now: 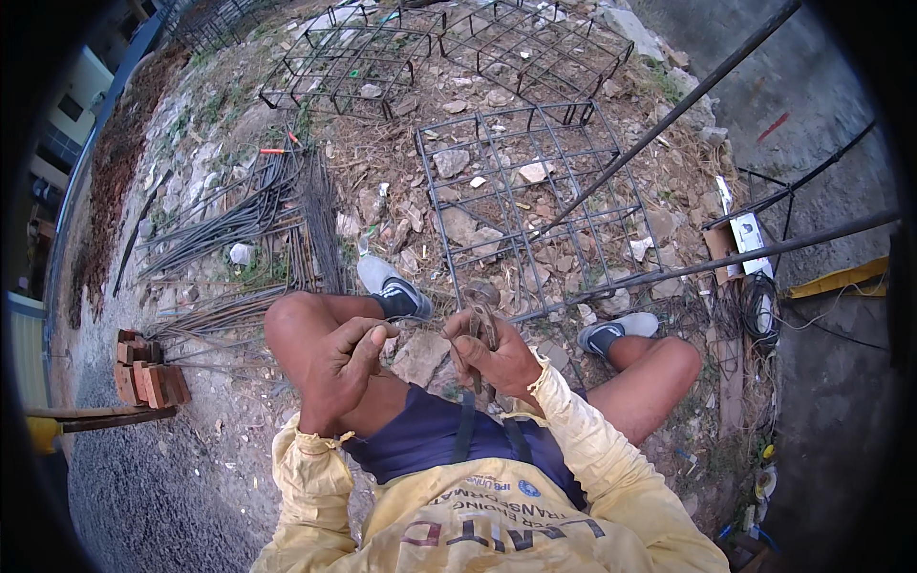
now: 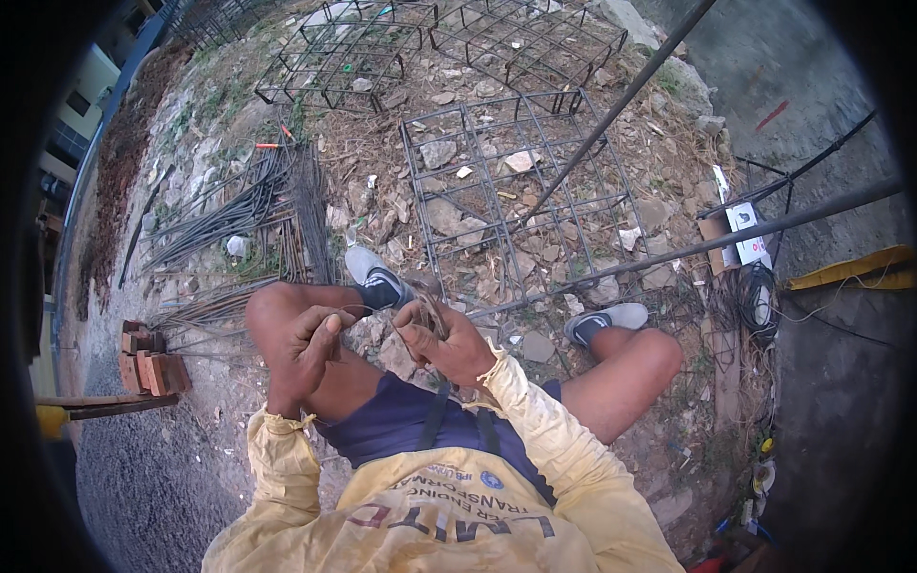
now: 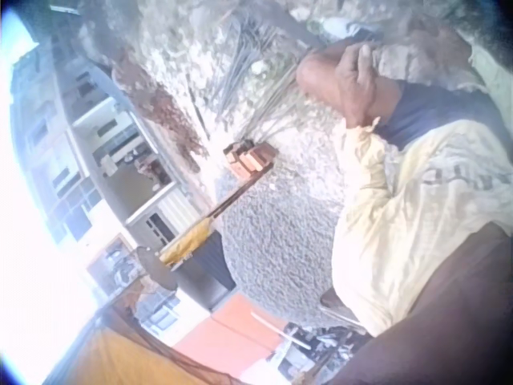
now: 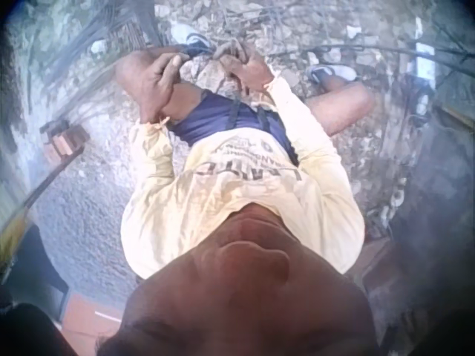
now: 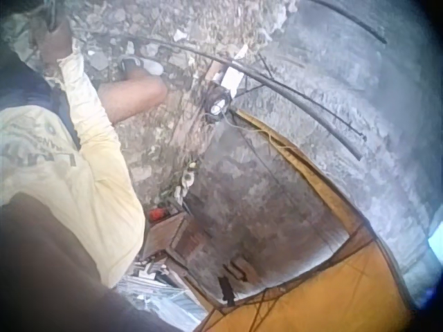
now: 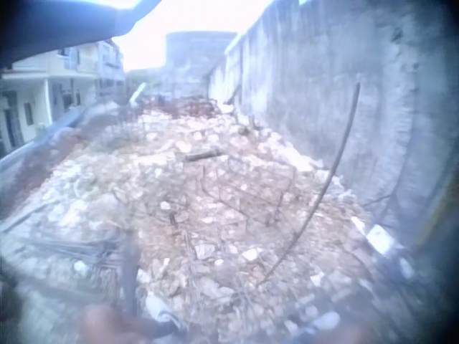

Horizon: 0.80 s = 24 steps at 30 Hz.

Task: The person sits on the ground and assembles a metal frame by inserting rods into a grid structure and securing them with wire ties. The person repeatedly picks up rods, positions them, and twists wire ties to fasten the components together.

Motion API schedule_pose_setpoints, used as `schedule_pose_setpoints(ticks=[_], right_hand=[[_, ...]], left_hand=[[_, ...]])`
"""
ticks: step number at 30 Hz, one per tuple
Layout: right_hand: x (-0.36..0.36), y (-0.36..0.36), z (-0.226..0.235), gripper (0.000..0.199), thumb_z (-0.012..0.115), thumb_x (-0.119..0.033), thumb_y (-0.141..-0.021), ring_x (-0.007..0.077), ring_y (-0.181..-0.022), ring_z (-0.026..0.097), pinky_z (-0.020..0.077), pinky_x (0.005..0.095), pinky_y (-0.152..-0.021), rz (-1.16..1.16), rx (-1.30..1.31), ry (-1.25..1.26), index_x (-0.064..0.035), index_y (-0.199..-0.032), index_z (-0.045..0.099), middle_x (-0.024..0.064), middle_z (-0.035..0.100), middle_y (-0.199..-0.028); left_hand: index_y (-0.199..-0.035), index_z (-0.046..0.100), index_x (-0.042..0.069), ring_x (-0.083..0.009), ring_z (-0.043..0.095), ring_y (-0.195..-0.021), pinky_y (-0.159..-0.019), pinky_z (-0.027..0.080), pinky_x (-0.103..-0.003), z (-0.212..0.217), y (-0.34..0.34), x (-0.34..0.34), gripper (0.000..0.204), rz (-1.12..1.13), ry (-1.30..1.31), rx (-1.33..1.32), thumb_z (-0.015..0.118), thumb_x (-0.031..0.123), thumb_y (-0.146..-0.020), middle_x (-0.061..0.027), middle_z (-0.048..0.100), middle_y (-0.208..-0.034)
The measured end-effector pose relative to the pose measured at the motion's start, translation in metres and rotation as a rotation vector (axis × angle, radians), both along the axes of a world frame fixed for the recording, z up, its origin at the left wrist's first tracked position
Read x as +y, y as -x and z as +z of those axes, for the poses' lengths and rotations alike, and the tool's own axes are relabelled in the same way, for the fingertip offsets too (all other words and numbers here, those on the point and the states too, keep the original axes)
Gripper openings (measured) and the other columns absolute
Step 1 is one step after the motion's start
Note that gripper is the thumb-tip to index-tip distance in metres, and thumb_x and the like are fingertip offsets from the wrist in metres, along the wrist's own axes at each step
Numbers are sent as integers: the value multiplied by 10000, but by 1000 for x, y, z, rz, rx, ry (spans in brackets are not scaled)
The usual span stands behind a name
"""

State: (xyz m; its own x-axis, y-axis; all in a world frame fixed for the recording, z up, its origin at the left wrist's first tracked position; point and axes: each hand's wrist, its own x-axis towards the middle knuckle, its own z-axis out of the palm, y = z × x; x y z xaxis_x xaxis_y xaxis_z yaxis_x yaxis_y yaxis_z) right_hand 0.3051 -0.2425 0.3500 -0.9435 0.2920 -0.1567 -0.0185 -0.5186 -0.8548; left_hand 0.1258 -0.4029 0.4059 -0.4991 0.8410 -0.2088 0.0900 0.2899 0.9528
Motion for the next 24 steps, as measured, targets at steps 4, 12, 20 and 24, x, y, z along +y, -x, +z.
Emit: schedule_pose_setpoints(ticks=[4,12,20,24], right_hand=[[0,-8,18,420,614,-378,-946,115,-605,562,462,258,-553,-80,-87,286,-16,-1145,543,40,574,-711],[5,-32,4,249,592,-209,-961,65,-518,452,381,235,-482,-218,-286,16,-7,-1109,594,-20,483,-633],[-11,-55,-58,199,605,-169,-941,76,-490,444,361,240,-440,-471,-451,156,-7,-1056,588,-9,487,-643],[-11,-58,-57,241,613,-186,-936,77,-494,454,369,236,-441,-434,-552,118,-7,-1095,583,-8,490,-651]], left_hand=[[-1034,664,-12,-54,492,-648,-582,408,-224,-9,-3,17,218,-180,-7,147,572,179,-984,-8,594,-725],[-1172,612,-6,-98,526,-726,-639,445,-256,-10,9,45,389,-368,85,168,725,215,-873,-19,589,-788],[-1351,496,15,-252,524,-1229,-975,471,-381,68,8,187,622,-289,-474,190,690,377,-884,-156,544,-1312],[-1105,601,18,-203,599,-916,-788,491,-345,113,-30,299,512,-246,-709,276,497,502,-973,-127,618,-990]])
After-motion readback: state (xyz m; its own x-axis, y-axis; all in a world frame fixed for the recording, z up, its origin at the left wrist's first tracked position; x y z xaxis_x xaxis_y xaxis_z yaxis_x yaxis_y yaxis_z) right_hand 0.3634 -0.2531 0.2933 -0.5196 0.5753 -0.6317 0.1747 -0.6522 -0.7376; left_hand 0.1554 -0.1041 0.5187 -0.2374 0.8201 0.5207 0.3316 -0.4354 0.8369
